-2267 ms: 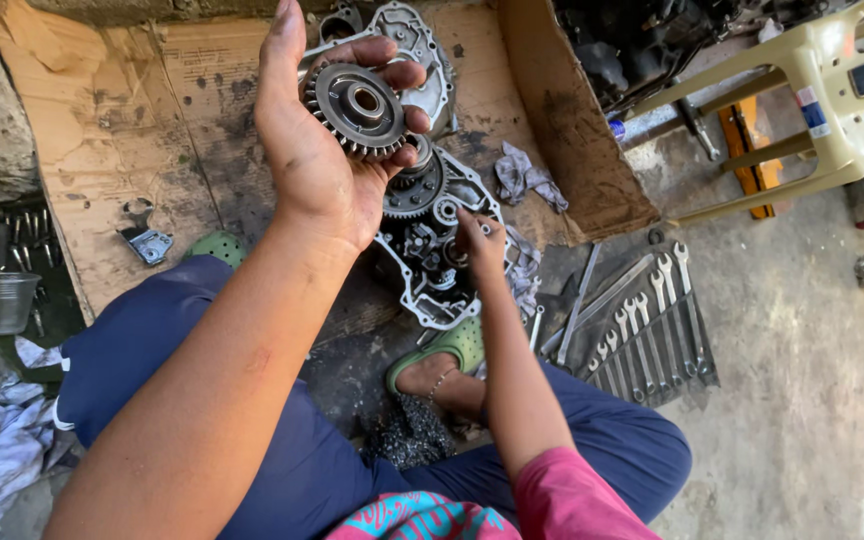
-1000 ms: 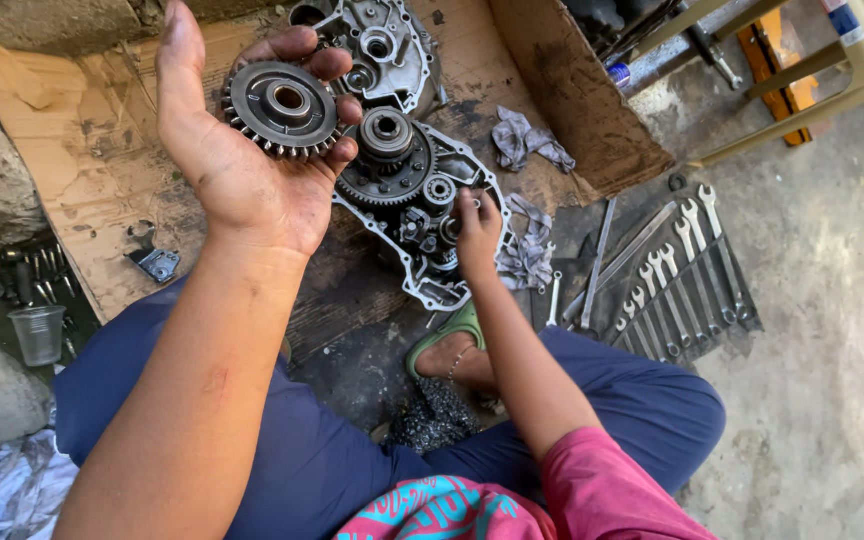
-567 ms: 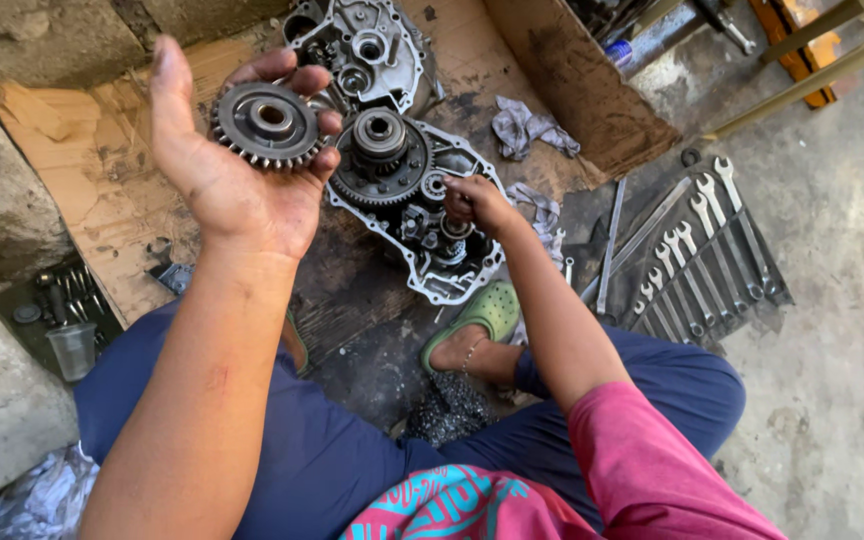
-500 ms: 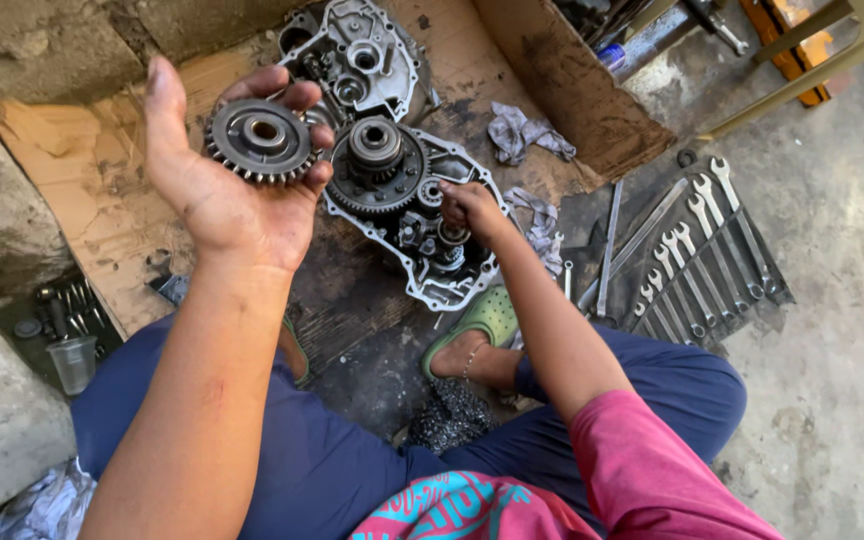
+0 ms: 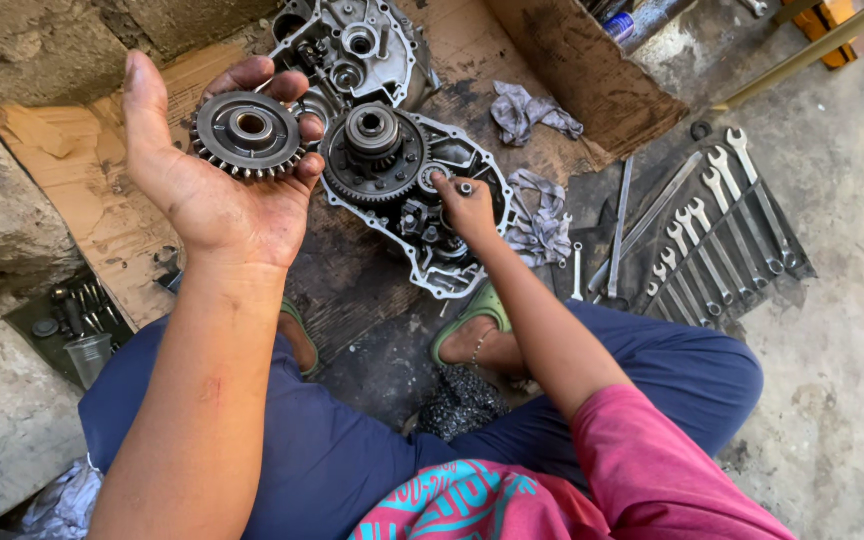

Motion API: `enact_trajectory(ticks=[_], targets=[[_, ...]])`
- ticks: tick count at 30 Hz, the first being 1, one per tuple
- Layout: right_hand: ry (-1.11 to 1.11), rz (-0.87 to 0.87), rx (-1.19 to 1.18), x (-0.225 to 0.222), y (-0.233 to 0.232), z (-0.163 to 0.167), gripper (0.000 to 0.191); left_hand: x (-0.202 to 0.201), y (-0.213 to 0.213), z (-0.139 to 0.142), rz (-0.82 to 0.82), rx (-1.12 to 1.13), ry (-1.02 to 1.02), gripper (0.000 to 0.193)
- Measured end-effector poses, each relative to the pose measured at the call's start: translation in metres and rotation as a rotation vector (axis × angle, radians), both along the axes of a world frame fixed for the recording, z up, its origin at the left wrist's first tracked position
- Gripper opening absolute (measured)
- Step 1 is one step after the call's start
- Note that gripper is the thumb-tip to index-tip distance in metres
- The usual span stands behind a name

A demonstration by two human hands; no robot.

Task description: The person sits on the floor and assembles internal components of a disassembled engine casing. They place gears and shafts into the casing, rotate them to check fit, and repeatedly remove and reposition parts while working with both hands.

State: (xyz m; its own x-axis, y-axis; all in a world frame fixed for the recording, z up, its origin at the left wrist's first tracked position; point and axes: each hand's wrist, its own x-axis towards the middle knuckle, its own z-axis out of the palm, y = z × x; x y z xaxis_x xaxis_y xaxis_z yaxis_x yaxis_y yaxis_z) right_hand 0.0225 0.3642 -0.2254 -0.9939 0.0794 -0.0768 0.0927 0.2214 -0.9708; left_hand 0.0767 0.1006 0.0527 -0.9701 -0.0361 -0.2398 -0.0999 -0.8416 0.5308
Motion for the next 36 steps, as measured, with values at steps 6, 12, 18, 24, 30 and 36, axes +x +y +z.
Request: enact_trajectory(ticks=[6, 12, 18, 24, 30, 36], targets=[[-0.305, 0.514, -0.173, -0.021, 0.038, 0.016, 0.042, 0.001, -0.001, -0.003, -0.017, 0.035, 0.008, 0.073], [-0.134, 0.155, -0.137, 0.001, 0.016, 0.012, 0.037, -0.001, -0.002, -0.003, 0.001, 0.017, -0.009, 0.073], [0.193, -0.148, 0.052, 0.01, -0.013, 0.001, 0.044, 0.0, 0.0, 0.001, -0.005, -0.007, 0.022, 0.071], [0.057, -0.015, 0.022, -0.003, 0.001, 0.007, 0.034, -0.003, -0.002, 0.006, -0.006, 0.032, 0.042, 0.072], [-0.07, 0.102, -0.026, -0.004, 0.01, 0.005, 0.034, -0.004, -0.007, 0.001, -0.006, 0.021, 0.048, 0.073], [0.235, -0.23, 0.072, 0.002, -0.013, -0.005, 0.027, -0.003, -0.013, 0.005, 0.027, 0.004, 0.036, 0.073]])
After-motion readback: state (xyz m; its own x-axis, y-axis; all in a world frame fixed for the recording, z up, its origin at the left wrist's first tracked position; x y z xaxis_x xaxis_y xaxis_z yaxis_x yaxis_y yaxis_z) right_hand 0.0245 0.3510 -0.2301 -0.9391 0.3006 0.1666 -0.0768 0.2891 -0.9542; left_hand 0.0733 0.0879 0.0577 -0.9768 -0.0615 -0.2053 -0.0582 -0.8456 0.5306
